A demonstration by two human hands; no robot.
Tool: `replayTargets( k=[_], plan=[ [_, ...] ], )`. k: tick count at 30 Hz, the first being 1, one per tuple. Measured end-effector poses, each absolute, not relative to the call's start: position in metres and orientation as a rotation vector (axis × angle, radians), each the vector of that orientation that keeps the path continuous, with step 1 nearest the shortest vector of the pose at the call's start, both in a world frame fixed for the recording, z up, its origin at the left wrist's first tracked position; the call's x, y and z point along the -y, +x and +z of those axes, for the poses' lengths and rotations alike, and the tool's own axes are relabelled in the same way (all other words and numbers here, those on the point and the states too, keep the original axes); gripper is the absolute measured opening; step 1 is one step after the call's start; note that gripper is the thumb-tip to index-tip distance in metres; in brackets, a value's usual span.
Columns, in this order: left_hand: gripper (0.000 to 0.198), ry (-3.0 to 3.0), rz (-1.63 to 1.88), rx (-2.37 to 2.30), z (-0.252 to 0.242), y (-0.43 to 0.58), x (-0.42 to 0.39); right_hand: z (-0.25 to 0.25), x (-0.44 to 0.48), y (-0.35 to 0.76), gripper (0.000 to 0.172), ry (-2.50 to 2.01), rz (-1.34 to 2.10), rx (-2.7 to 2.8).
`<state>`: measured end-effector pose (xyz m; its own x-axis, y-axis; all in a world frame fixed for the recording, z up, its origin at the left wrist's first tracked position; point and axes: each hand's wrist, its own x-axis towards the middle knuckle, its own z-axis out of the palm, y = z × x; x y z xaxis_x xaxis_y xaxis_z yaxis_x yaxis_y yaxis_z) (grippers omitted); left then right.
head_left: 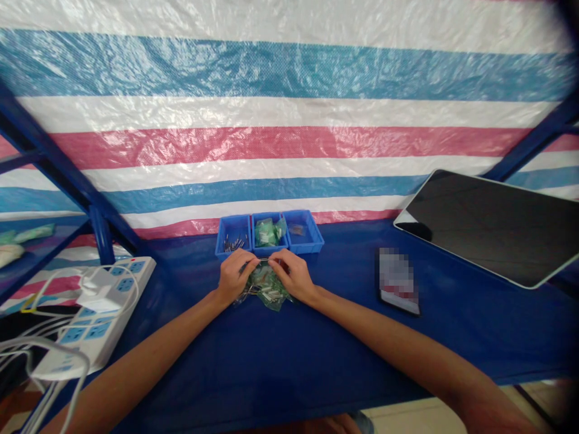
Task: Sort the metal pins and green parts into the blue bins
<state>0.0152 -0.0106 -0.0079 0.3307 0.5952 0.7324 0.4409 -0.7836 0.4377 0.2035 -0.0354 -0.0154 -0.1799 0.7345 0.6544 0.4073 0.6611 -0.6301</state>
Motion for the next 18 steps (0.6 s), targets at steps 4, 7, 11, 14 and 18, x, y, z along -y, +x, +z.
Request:
replayTargets(
  k=[4,7,11,14,18],
  plan=[
    [0.017,2.455,1.422,-0.924,-0.0061,0.0147,0.0106,-0.0137,0.0359,0.2042,0.020,-0.916,0.367,1.809],
    [0.014,2.443,1.444,-0.928,-0.0047,0.0153,0.0112,-0.0125,0.0364,0.2046,0.023,-0.928,0.363,1.806],
    [0.010,2.421,1.466,-0.923,-0.0033,0.0169,0.0126,-0.0130,0.0361,0.2046,0.025,-0.933,0.368,1.806],
    [0.012,2.415,1.495,-0.923,-0.0028,0.0177,0.0136,-0.0136,0.0352,0.2045,0.025,-0.921,0.368,1.808],
    [0.013,2.410,1.566,-0.939,-0.0028,0.0177,0.0158,-0.0129,0.0345,0.2044,0.025,-0.919,0.362,1.823]
  ],
)
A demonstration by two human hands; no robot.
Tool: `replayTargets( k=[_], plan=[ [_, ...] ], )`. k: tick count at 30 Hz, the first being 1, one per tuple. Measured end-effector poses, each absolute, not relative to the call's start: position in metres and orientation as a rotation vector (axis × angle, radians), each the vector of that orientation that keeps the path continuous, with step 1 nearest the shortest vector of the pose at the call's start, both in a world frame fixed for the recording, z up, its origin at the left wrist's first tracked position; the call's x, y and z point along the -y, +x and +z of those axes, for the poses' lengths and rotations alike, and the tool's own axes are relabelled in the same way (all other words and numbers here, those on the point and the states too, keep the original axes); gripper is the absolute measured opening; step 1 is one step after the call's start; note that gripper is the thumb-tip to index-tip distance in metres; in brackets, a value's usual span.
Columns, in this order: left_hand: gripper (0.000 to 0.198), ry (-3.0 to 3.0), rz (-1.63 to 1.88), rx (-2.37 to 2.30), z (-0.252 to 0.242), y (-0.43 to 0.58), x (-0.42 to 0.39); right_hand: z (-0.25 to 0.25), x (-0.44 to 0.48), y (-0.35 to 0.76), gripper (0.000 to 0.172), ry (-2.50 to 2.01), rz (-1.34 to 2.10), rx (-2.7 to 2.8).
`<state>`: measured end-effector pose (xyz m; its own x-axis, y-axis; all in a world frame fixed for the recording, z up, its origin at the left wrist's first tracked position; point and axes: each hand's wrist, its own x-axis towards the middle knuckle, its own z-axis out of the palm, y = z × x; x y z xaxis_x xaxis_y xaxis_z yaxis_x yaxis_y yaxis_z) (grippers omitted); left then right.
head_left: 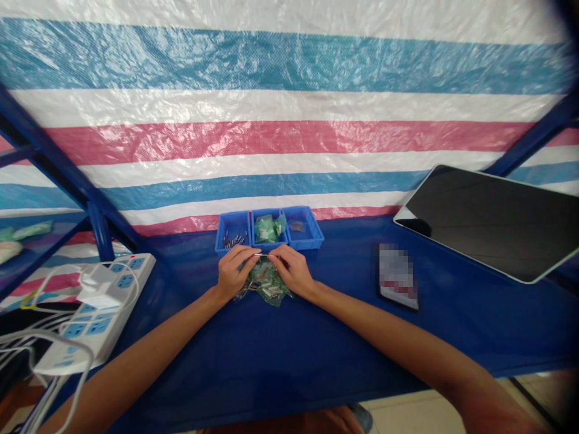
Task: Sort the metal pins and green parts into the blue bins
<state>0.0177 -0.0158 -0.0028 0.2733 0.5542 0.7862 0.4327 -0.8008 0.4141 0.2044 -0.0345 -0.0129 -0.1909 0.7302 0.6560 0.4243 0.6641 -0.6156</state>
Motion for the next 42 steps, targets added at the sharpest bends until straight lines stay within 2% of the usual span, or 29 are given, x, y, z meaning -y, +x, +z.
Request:
replayTargets(
  k=[9,21,30,42],
  plan=[
    [0.010,2.325,1.679,-0.932,-0.002,0.017,0.018,-0.013,0.034,0.204,0.025,-0.916,0.380,1.820],
    [0.010,2.370,1.629,-1.075,-0.007,0.015,0.017,-0.013,0.035,0.204,0.026,-0.930,0.375,1.811],
    [0.028,2.420,1.543,-1.116,-0.001,0.017,0.015,-0.013,0.034,0.203,0.025,-0.921,0.380,1.818],
    [0.021,2.279,1.669,-1.184,-0.011,0.017,0.011,-0.012,0.036,0.204,0.022,-0.917,0.380,1.819]
  ],
)
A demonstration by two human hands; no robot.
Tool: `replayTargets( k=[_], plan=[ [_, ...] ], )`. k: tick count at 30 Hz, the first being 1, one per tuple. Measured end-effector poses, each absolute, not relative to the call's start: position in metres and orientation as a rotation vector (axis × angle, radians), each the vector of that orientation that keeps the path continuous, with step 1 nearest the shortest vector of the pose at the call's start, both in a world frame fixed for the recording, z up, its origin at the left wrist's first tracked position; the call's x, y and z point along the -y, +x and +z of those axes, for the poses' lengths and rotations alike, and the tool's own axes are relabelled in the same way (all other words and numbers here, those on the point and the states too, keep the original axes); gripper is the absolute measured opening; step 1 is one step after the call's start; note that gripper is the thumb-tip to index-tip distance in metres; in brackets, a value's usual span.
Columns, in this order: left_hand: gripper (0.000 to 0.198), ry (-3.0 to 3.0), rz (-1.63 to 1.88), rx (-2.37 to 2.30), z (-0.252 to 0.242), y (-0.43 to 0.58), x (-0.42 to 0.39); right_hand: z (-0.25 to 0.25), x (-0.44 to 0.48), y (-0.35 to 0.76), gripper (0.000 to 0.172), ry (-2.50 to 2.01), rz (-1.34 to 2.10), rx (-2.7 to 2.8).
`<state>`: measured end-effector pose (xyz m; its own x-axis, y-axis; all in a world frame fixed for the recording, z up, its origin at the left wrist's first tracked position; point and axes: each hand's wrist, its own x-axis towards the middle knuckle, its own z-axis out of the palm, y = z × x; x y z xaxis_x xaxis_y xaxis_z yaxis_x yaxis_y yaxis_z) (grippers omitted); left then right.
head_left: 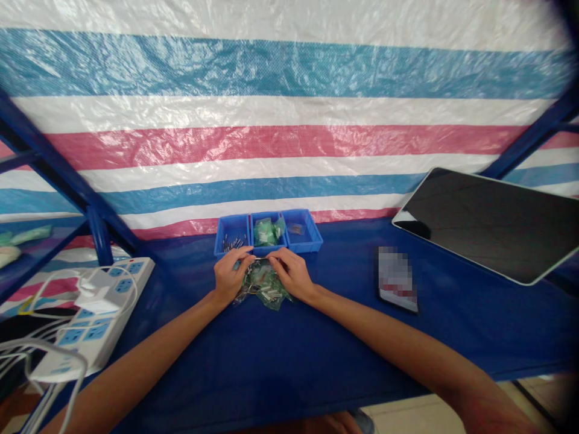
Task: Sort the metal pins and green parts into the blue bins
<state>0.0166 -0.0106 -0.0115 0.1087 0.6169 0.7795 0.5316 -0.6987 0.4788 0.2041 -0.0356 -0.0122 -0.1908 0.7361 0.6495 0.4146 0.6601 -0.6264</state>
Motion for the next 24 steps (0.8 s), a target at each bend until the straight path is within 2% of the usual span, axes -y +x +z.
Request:
replayTargets(
  k=[24],
  plan=[
    [0.028,2.317,1.555,-1.015,-0.0150,0.0124,0.0112,-0.0165,0.0342,0.2034,0.020,-0.923,0.410,1.826]
  ],
)
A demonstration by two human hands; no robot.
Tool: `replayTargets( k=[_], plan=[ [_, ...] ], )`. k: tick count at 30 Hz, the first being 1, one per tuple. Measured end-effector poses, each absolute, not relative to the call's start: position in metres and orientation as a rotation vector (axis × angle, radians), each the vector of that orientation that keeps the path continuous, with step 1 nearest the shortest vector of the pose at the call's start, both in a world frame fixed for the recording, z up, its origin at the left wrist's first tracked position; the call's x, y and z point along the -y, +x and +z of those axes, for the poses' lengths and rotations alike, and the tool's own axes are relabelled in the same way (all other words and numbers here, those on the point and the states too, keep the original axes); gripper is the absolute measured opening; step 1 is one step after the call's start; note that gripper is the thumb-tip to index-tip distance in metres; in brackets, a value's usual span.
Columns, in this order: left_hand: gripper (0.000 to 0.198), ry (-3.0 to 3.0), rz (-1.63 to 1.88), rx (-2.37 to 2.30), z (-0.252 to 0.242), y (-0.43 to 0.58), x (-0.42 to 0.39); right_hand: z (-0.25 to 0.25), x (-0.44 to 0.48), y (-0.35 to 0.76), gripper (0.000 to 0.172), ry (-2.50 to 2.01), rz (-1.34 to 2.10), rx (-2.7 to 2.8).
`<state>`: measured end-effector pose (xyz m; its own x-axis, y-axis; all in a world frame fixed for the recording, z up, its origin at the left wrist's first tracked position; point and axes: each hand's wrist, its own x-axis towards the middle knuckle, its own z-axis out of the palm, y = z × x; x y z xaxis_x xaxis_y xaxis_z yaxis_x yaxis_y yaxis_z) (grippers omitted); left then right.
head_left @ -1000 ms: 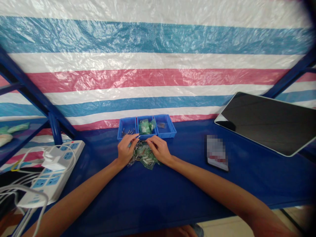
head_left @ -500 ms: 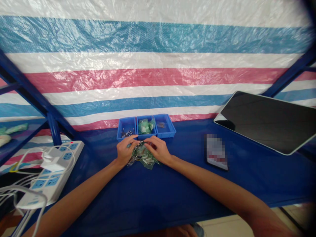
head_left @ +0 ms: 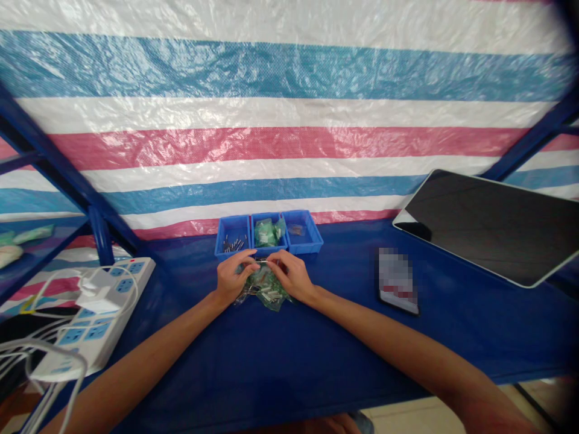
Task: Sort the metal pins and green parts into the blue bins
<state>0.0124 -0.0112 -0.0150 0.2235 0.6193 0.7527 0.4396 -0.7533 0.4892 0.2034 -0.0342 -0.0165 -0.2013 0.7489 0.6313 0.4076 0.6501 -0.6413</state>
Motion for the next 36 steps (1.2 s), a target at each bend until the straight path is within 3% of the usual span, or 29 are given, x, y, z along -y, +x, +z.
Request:
replayTargets(
  k=[10,17,22,29,36],
  plan=[
    [0.007,2.359,1.575,-1.003,-0.005,0.017,0.012,-0.016,0.034,0.202,0.021,-0.980,0.432,1.752],
    [0.014,2.359,1.739,-1.067,-0.009,0.014,0.013,-0.018,0.031,0.203,0.021,-0.920,0.373,1.828],
    [0.014,2.278,1.889,-1.462,-0.005,0.012,0.006,-0.019,0.031,0.204,0.023,-0.922,0.355,1.850],
    [0.023,2.298,1.747,-1.587,-0.001,0.015,0.002,-0.017,0.032,0.203,0.023,-0.934,0.355,1.868],
    [0.017,2.348,1.664,-1.471,-0.004,0.014,0.005,-0.020,0.030,0.203,0.022,-0.987,0.304,1.929]
  ],
)
